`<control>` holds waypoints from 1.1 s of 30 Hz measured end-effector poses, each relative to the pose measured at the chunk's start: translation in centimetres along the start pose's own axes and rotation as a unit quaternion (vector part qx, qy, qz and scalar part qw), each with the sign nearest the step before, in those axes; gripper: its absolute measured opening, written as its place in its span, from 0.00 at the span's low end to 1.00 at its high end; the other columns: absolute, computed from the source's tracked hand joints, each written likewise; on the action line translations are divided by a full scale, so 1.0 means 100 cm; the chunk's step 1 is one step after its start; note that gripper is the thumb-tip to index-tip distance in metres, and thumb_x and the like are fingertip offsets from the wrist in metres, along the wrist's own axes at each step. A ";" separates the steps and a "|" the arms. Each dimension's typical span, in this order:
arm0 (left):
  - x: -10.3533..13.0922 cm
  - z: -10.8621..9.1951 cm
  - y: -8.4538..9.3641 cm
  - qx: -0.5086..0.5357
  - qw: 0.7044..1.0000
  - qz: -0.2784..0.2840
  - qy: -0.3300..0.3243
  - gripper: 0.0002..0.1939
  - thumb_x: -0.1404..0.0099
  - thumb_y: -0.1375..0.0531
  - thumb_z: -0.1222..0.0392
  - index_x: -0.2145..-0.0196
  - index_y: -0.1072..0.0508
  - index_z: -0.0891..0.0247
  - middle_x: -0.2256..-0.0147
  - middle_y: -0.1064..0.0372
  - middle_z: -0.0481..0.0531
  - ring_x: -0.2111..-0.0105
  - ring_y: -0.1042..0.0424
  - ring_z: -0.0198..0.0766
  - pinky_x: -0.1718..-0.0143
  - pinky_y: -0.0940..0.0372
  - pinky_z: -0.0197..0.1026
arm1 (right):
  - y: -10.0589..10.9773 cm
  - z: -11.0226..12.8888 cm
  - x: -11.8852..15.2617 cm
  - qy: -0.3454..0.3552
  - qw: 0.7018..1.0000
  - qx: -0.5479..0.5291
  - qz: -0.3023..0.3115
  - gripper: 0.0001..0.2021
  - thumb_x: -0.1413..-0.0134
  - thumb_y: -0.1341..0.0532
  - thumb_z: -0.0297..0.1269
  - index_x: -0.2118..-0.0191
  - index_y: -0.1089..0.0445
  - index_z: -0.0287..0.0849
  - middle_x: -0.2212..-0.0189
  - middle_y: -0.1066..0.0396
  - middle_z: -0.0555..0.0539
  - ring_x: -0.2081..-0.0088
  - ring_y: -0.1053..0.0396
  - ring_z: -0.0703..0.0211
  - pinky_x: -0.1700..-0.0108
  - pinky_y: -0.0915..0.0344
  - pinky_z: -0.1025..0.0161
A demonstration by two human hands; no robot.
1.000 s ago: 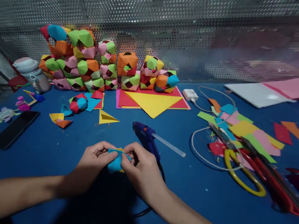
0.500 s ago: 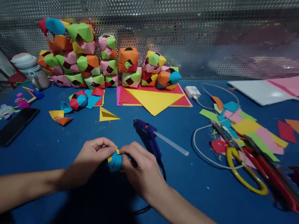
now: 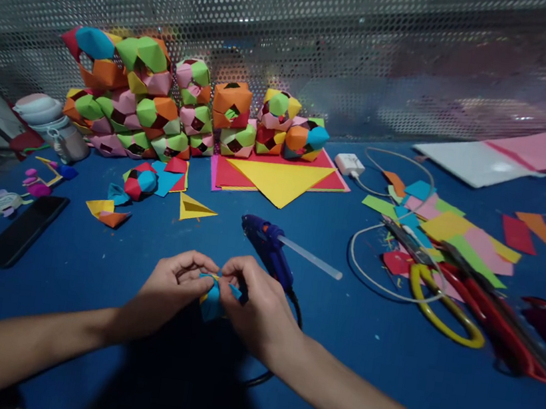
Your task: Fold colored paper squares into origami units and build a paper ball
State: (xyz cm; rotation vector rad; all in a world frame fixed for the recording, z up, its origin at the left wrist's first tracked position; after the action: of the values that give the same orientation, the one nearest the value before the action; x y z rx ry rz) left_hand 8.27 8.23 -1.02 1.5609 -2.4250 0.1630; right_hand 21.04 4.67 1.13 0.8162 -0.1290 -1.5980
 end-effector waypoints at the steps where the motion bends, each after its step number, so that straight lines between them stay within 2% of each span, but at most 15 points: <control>1: 0.000 -0.003 0.000 -0.031 0.999 0.009 -0.020 0.08 0.46 0.39 0.61 0.67 0.26 0.65 0.74 0.32 0.48 0.76 0.37 0.29 0.76 0.43 0.32 | 0.000 0.001 0.000 0.018 1.000 0.003 0.002 0.03 0.48 0.44 0.28 0.68 0.38 0.44 0.75 0.32 0.50 0.72 0.31 0.64 0.69 0.34 0.67; 3: 0.000 -0.011 0.001 -0.103 0.992 0.022 -0.074 0.08 0.44 0.40 0.59 0.69 0.24 0.65 0.72 0.30 0.50 0.73 0.35 0.31 0.72 0.42 0.33 | 0.002 0.001 -0.001 0.024 1.000 -0.006 0.005 0.02 0.47 0.44 0.30 0.69 0.37 0.44 0.73 0.31 0.50 0.71 0.31 0.63 0.67 0.33 0.67; 5: 0.000 -0.017 0.003 -0.143 0.983 0.017 -0.111 0.09 0.42 0.41 0.59 0.72 0.23 0.65 0.71 0.29 0.51 0.71 0.34 0.32 0.70 0.41 0.33 | 0.003 -0.004 -0.002 -0.020 0.999 -0.041 0.024 0.01 0.46 0.43 0.34 0.68 0.36 0.44 0.73 0.30 0.50 0.71 0.30 0.63 0.67 0.33 0.67; 9: -0.003 -0.015 0.013 -0.087 0.990 -0.061 -0.089 0.08 0.44 0.40 0.58 0.72 0.25 0.67 0.74 0.30 0.49 0.74 0.34 0.31 0.73 0.41 0.32 | 0.004 -0.013 -0.002 -0.118 0.982 -0.138 0.053 0.09 0.44 0.43 0.41 0.59 0.36 0.45 0.64 0.28 0.47 0.66 0.29 0.62 0.66 0.32 0.66; 12: -0.005 -0.011 0.018 -0.037 0.990 -0.108 -0.078 0.06 0.46 0.39 0.60 0.73 0.28 0.67 0.77 0.32 0.47 0.77 0.36 0.29 0.75 0.42 0.31 | 0.005 -0.013 -0.003 -0.132 0.983 -0.117 0.052 0.11 0.46 0.43 0.42 0.58 0.36 0.44 0.65 0.28 0.47 0.67 0.30 0.61 0.66 0.33 0.66; 15: -0.005 -0.007 0.016 -0.007 0.991 -0.106 -0.076 0.05 0.47 0.39 0.62 0.75 0.31 0.67 0.78 0.35 0.45 0.77 0.37 0.28 0.75 0.42 0.30 | -0.001 -0.012 -0.005 -0.105 0.991 -0.033 0.071 0.05 0.48 0.42 0.38 0.69 0.34 0.42 0.76 0.32 0.51 0.74 0.34 0.64 0.73 0.37 0.68; 17: -0.005 -0.005 0.011 0.002 0.994 -0.076 -0.078 0.04 0.48 0.40 0.65 0.75 0.33 0.66 0.76 0.34 0.46 0.75 0.36 0.28 0.73 0.41 0.30 | -0.004 -0.011 -0.006 -0.069 0.996 0.009 0.061 0.06 0.48 0.43 0.34 0.74 0.35 0.42 0.80 0.36 0.53 0.78 0.38 0.66 0.76 0.41 0.69; 19: -0.003 -0.003 0.006 0.009 0.996 -0.042 -0.076 0.05 0.50 0.40 0.67 0.75 0.35 0.66 0.73 0.35 0.46 0.73 0.36 0.28 0.73 0.42 0.30 | -0.004 -0.011 -0.006 -0.032 0.998 0.034 0.040 0.06 0.48 0.45 0.30 0.75 0.35 0.41 0.81 0.37 0.53 0.80 0.40 0.67 0.77 0.43 0.70; 22: -0.003 0.004 0.000 0.012 0.999 0.004 -0.038 0.06 0.49 0.41 0.67 0.71 0.35 0.64 0.74 0.38 0.43 0.76 0.40 0.26 0.76 0.46 0.29 | -0.004 -0.007 -0.005 0.045 0.997 0.061 0.022 0.06 0.48 0.45 0.28 0.74 0.35 0.41 0.80 0.36 0.52 0.79 0.38 0.67 0.75 0.42 0.69; 25: -0.003 0.003 0.000 -0.032 0.999 0.015 -0.038 0.04 0.48 0.42 0.67 0.71 0.32 0.65 0.75 0.38 0.44 0.75 0.40 0.27 0.74 0.46 0.30 | -0.005 0.001 -0.003 0.109 0.992 0.060 0.035 0.07 0.46 0.46 0.27 0.73 0.35 0.40 0.79 0.35 0.50 0.76 0.36 0.65 0.73 0.40 0.68; 27: -0.004 0.000 0.003 -0.042 0.998 -0.002 -0.052 0.02 0.47 0.42 0.66 0.73 0.32 0.66 0.75 0.38 0.45 0.74 0.39 0.28 0.73 0.45 0.31 | -0.005 0.002 -0.003 0.100 0.993 0.047 0.040 0.05 0.46 0.44 0.30 0.71 0.34 0.40 0.78 0.34 0.50 0.76 0.36 0.65 0.73 0.39 0.69; 30: -0.004 0.000 0.007 -0.019 0.998 -0.033 -0.039 0.04 0.46 0.41 0.63 0.71 0.33 0.65 0.78 0.40 0.42 0.77 0.41 0.27 0.76 0.47 0.31 | -0.003 -0.001 -0.004 0.057 0.997 0.035 0.037 0.02 0.47 0.42 0.33 0.68 0.33 0.40 0.78 0.34 0.51 0.77 0.36 0.66 0.74 0.39 0.70; 33: -0.003 0.000 0.005 0.003 0.999 -0.038 -0.021 0.07 0.48 0.40 0.63 0.71 0.34 0.65 0.79 0.42 0.41 0.78 0.43 0.26 0.77 0.48 0.30 | -0.003 -0.003 -0.003 0.056 0.997 0.045 0.026 0.06 0.46 0.44 0.31 0.73 0.35 0.41 0.80 0.35 0.52 0.79 0.37 0.67 0.76 0.41 0.70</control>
State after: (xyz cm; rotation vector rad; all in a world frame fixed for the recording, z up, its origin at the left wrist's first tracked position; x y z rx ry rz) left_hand 7.94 8.67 -1.12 1.6733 -2.3941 0.1232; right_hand 21.01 5.15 0.87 0.9637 -0.1413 -1.5029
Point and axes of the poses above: each hand's wrist, its own x-axis away from the middle knuckle, its own y-axis out of the back of the hand, z = x × y, the point moved 6 cm from there along -x, towards the middle knuckle
